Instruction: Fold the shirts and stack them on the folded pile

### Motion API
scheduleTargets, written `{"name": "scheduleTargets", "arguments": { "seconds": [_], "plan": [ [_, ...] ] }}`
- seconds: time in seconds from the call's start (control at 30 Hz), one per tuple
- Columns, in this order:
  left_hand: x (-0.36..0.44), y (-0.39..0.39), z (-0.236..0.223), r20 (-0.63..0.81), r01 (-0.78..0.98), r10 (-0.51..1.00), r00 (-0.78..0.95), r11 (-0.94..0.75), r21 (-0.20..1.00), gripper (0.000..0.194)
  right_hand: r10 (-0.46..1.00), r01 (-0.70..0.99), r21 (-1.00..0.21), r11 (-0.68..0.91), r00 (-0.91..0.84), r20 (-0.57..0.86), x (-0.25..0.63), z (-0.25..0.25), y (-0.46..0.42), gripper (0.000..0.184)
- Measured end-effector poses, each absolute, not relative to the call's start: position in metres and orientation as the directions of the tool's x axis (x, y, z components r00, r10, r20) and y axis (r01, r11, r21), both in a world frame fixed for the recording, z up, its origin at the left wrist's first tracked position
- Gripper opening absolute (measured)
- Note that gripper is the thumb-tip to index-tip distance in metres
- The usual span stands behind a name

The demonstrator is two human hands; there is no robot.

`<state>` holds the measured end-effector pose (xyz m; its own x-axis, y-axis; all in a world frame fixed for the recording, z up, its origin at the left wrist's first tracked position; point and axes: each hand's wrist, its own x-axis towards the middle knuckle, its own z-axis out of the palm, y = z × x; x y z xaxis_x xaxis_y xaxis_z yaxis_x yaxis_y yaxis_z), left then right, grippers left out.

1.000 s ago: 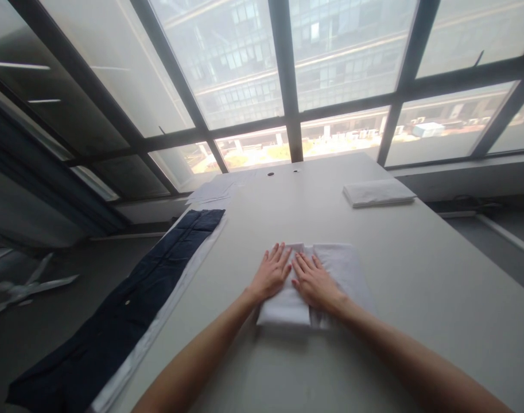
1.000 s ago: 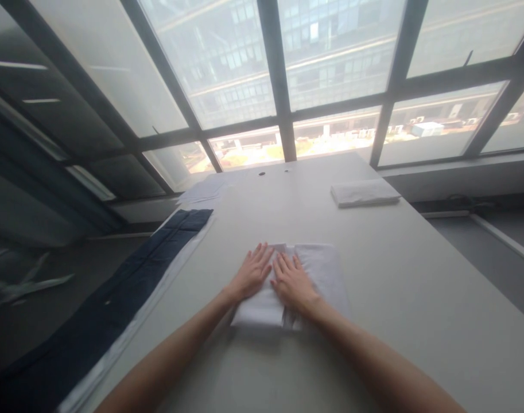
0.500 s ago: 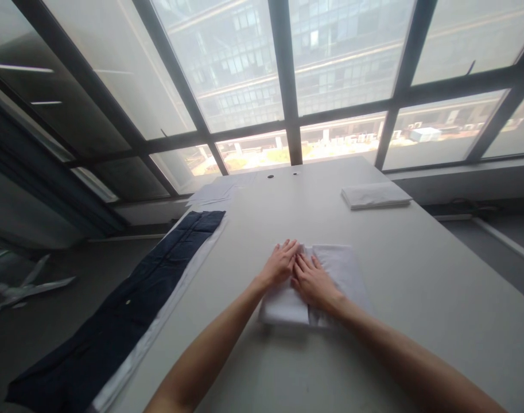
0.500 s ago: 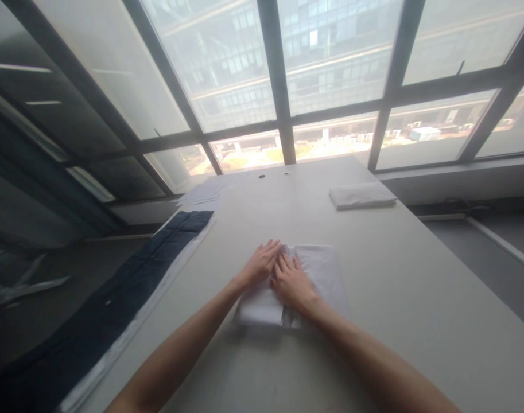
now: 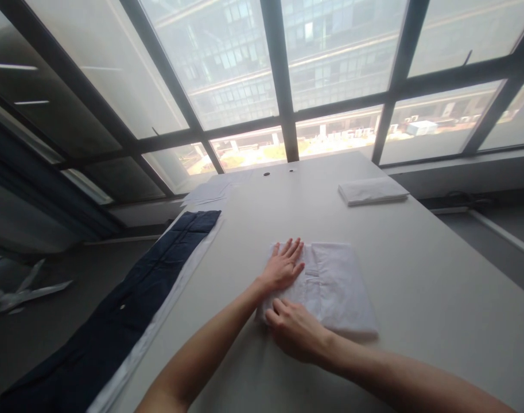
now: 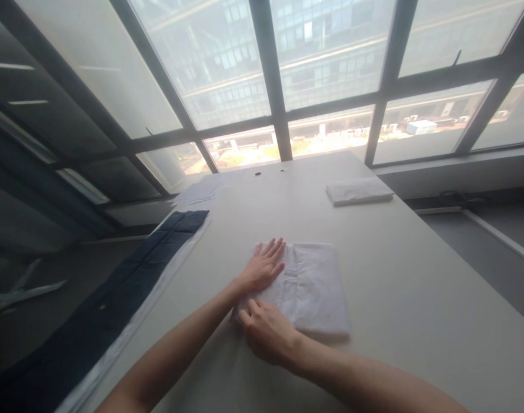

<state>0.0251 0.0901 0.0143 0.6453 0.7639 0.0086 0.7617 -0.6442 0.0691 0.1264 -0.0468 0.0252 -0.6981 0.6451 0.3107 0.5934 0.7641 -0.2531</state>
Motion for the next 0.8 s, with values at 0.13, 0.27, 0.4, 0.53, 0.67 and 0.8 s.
{"name": "scheduleTargets", "arguments": {
  "seconds": [0.13,0.27,0.4,0.53,0.67,0.8],
  "plan": [
    [0.023,0.094,0.021,-0.011,0.764,0.770,0.638,-0.632,0.132,0.062,0.659,0.610,-0.250,0.752,-0.711,0.245,0.127,0.020,-0.045,0.006],
    [0.007,0.080,0.041,0.110,0.760,0.790,0.603,-0.611,0.222,0.054,0.642,0.592,-0.250,0.766,-0.723,0.256,0.133,0.024,-0.047,0.008],
    [-0.019,0.044,0.043,0.191,0.763,0.814,0.548,-0.580,0.284,0.051,0.700,0.626,-0.316,0.713,-0.661,0.271,0.129,0.027,-0.053,0.012],
    [-0.031,0.014,0.021,0.088,0.765,0.799,0.595,-0.596,0.245,0.052,0.783,0.655,-0.432,0.620,-0.489,0.384,0.124,0.036,-0.050,0.011],
    [-0.028,0.006,0.013,0.019,0.797,0.808,0.589,-0.585,0.150,0.059,0.809,0.643,-0.511,0.571,-0.333,0.485,0.142,0.054,-0.022,0.020],
    [-0.024,-0.002,0.021,-0.016,0.809,0.812,0.583,-0.578,0.111,0.062,0.828,0.605,-0.617,0.503,-0.135,0.544,0.189,0.063,0.028,0.040]
  ]
}}
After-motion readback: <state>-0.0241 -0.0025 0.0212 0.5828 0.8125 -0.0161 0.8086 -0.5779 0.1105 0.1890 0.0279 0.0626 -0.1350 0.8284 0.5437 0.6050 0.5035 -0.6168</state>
